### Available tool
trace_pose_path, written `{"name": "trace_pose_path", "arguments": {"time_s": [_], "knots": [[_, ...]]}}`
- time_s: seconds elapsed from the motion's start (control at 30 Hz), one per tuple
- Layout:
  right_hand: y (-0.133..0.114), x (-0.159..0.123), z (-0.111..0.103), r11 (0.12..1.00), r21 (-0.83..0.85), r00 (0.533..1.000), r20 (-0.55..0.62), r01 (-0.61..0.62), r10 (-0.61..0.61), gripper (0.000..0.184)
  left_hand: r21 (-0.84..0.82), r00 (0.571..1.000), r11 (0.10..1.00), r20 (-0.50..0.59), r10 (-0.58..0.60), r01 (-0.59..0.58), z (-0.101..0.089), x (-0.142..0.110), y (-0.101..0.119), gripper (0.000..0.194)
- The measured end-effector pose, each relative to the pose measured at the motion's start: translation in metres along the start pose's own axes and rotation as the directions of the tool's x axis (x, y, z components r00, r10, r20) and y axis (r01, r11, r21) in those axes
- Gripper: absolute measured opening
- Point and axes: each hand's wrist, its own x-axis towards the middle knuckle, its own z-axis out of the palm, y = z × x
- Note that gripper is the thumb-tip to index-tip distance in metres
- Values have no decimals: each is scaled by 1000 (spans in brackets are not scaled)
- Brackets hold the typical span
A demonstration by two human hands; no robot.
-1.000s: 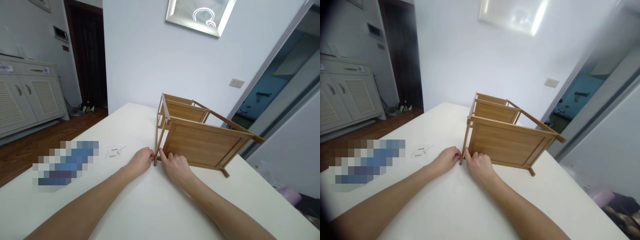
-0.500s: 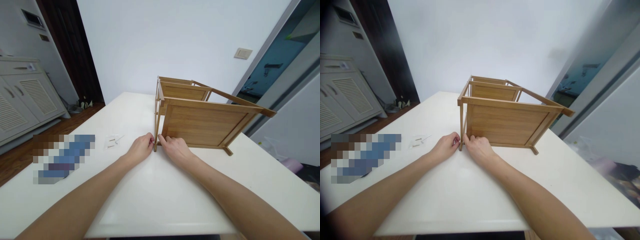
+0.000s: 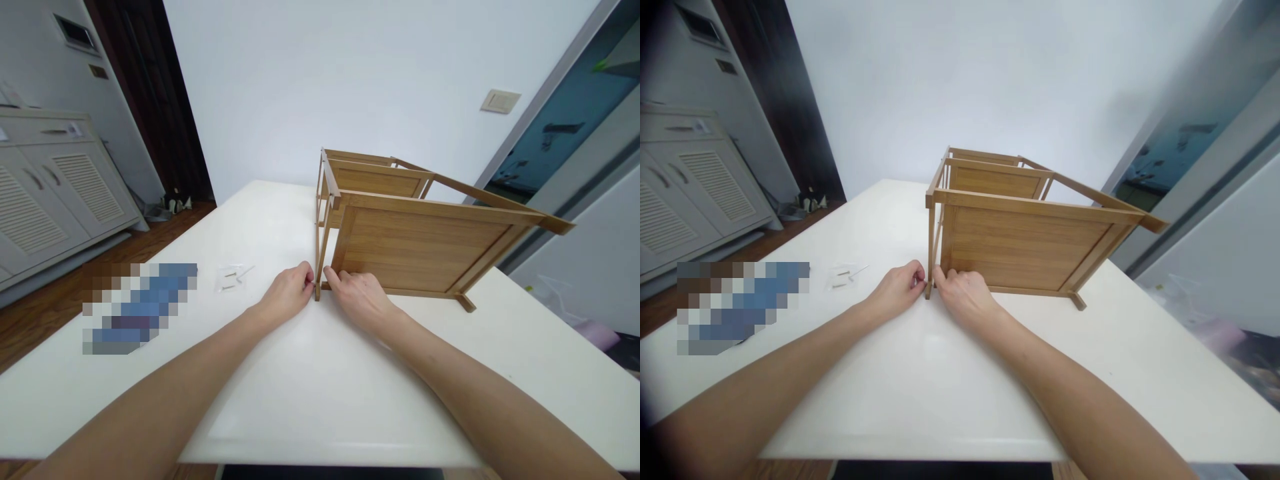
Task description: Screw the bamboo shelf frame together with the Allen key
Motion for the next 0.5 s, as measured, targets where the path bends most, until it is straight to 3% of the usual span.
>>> {"name": "trace_pose_path", "arguments": {"time_s": [0.5], "knots": [[0,1,3,1000,-28,1000,-23,-1,0,28,-116,998,991,9,-60,60,1,3,-4,11]]}}
